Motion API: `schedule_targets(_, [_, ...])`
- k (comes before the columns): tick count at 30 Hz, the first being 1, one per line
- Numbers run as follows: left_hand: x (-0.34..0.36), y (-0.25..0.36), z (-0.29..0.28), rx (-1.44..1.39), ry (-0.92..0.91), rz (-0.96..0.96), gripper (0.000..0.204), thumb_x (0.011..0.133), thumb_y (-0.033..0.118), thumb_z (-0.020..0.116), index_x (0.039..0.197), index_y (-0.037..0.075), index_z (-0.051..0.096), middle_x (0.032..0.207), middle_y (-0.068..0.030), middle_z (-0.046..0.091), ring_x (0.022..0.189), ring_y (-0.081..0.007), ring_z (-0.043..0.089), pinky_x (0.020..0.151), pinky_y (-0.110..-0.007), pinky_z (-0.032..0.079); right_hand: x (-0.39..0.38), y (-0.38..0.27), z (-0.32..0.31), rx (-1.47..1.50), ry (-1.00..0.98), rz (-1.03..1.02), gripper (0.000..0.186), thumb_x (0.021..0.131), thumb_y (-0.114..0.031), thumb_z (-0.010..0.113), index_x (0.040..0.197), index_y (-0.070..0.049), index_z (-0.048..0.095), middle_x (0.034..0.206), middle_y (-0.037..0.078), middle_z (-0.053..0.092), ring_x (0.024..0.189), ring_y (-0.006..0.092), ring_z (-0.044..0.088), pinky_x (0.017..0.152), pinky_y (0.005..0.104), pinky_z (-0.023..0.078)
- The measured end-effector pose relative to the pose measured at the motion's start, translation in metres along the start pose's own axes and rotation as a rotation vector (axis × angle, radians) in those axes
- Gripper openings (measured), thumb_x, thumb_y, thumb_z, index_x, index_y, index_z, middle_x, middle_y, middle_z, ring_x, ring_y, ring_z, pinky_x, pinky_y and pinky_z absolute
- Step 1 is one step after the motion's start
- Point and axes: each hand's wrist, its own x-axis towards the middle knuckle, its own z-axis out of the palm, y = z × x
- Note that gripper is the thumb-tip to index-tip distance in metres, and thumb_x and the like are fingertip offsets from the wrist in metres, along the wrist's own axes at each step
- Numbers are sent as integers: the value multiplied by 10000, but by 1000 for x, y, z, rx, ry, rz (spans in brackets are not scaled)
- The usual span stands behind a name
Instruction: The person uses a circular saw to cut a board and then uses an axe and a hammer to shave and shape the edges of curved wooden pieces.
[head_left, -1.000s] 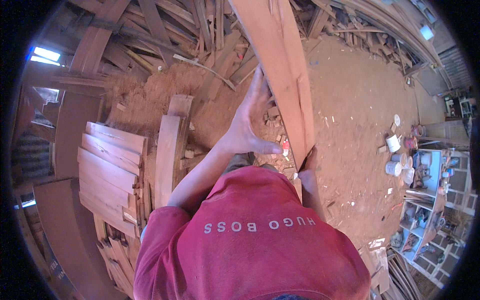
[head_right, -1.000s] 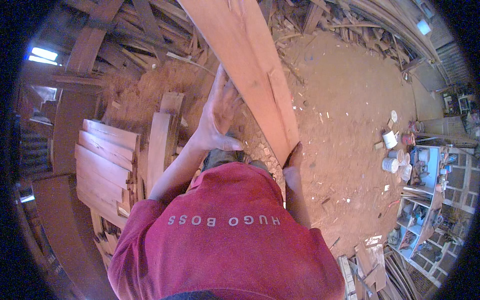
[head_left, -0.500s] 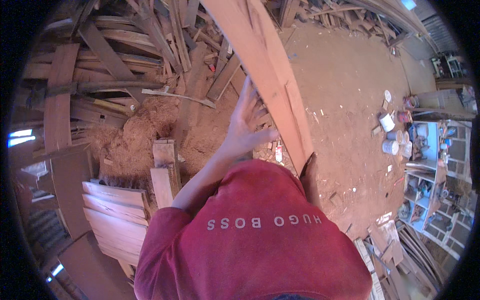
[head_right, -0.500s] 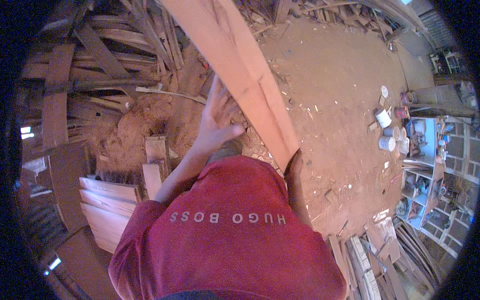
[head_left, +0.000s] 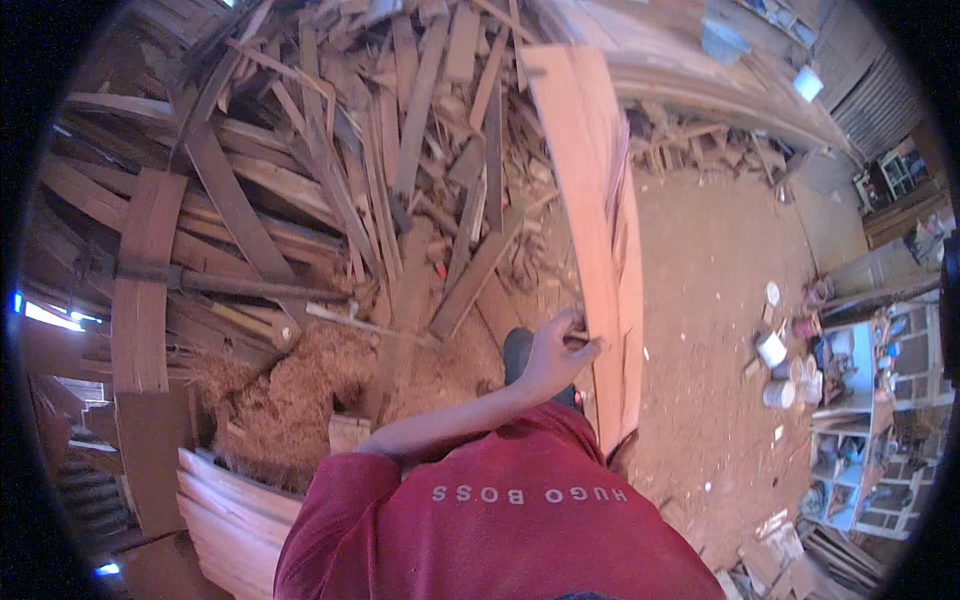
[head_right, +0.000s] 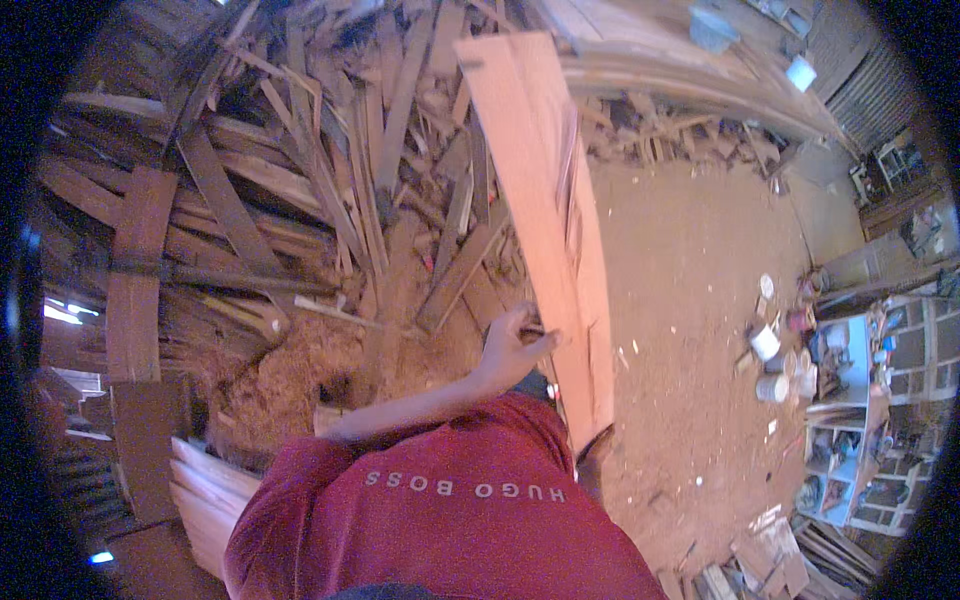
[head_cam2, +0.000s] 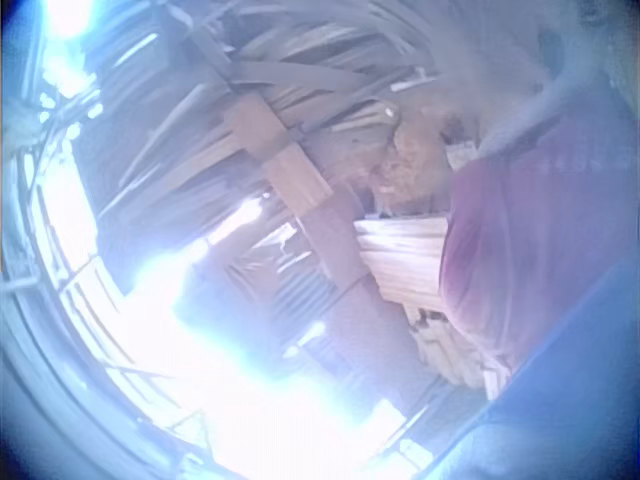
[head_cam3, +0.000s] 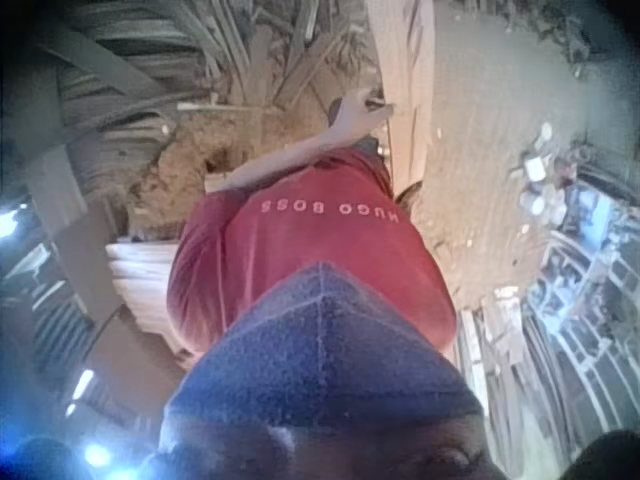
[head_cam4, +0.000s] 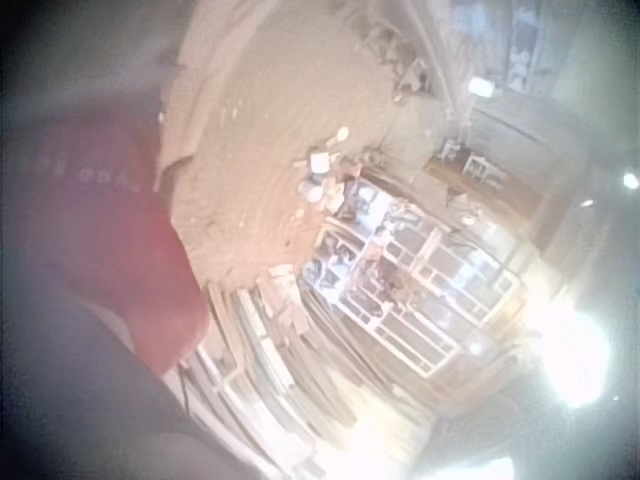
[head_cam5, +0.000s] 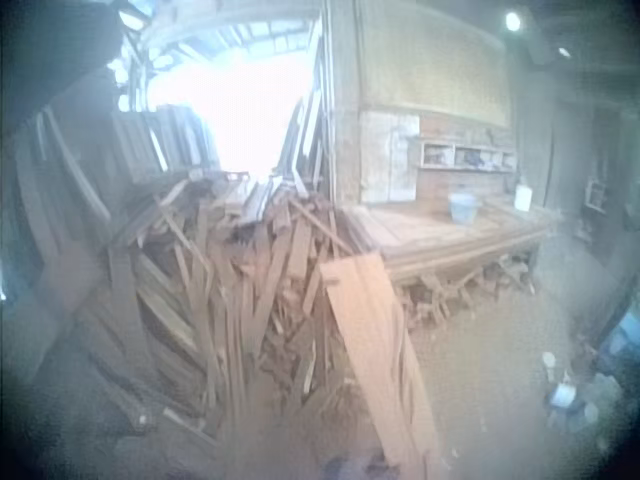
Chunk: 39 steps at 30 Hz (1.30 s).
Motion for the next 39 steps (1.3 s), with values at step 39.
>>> schedule_targets(39, [41,-54,-175,-196,1731,-139,648,861,48,704,1431,53,394,1272,-153,553,1049,-201,583,865,-314,496,44,13,651,-1444,-1643,294,426,988,-451,532,1158,-64,578,944,57,644,756,152,621,588,314,537])
